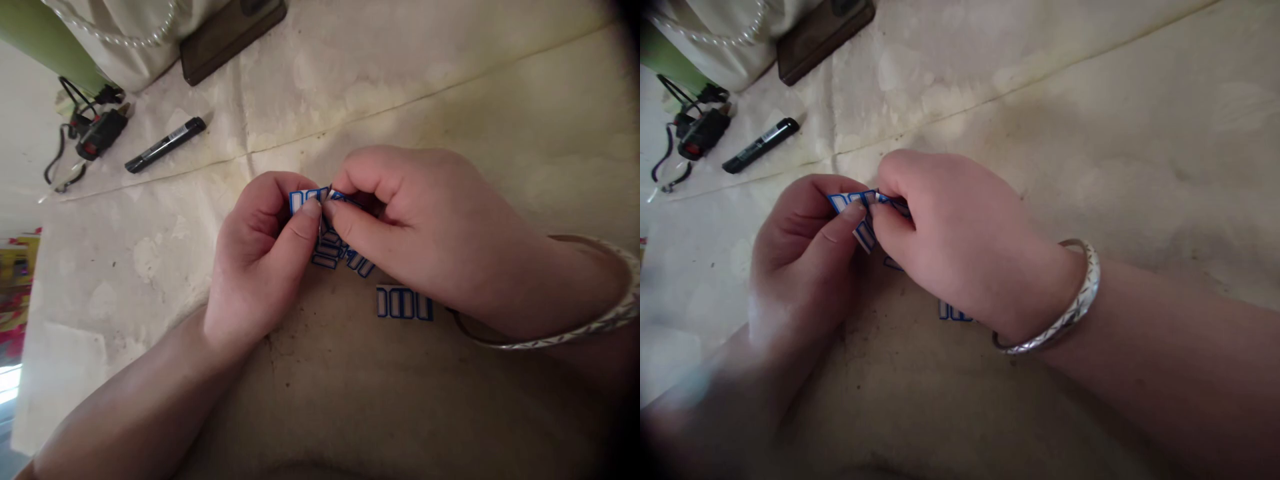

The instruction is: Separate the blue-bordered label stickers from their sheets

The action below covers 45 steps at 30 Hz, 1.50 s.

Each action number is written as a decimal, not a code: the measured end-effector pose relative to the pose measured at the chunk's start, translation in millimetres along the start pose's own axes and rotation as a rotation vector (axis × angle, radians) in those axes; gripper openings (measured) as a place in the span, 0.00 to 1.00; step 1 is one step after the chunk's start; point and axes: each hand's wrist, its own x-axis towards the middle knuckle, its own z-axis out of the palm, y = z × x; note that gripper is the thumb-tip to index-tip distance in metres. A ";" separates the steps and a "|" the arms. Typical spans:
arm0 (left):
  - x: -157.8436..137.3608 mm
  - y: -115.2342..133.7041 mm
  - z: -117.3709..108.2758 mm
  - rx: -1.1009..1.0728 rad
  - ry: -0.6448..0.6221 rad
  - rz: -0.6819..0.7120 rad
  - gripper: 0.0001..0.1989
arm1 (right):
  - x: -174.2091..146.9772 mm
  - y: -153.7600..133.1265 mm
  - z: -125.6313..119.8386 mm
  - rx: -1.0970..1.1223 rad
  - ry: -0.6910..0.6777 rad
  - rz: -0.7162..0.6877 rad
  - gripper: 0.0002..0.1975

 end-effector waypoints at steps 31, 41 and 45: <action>-0.9 0.1 0.1 -0.007 -0.007 -0.004 0.03 | 1.8 -2.7 -1.3 -0.014 -0.007 0.000 0.09; -0.7 0.4 0.5 0.000 0.000 0.003 0.03 | 0.0 -2.0 -1.7 -0.018 -0.012 -0.001 0.09; -0.9 0.2 -0.2 0.018 0.004 0.008 0.03 | 0.4 -2.2 -1.0 -0.014 -0.004 -0.009 0.08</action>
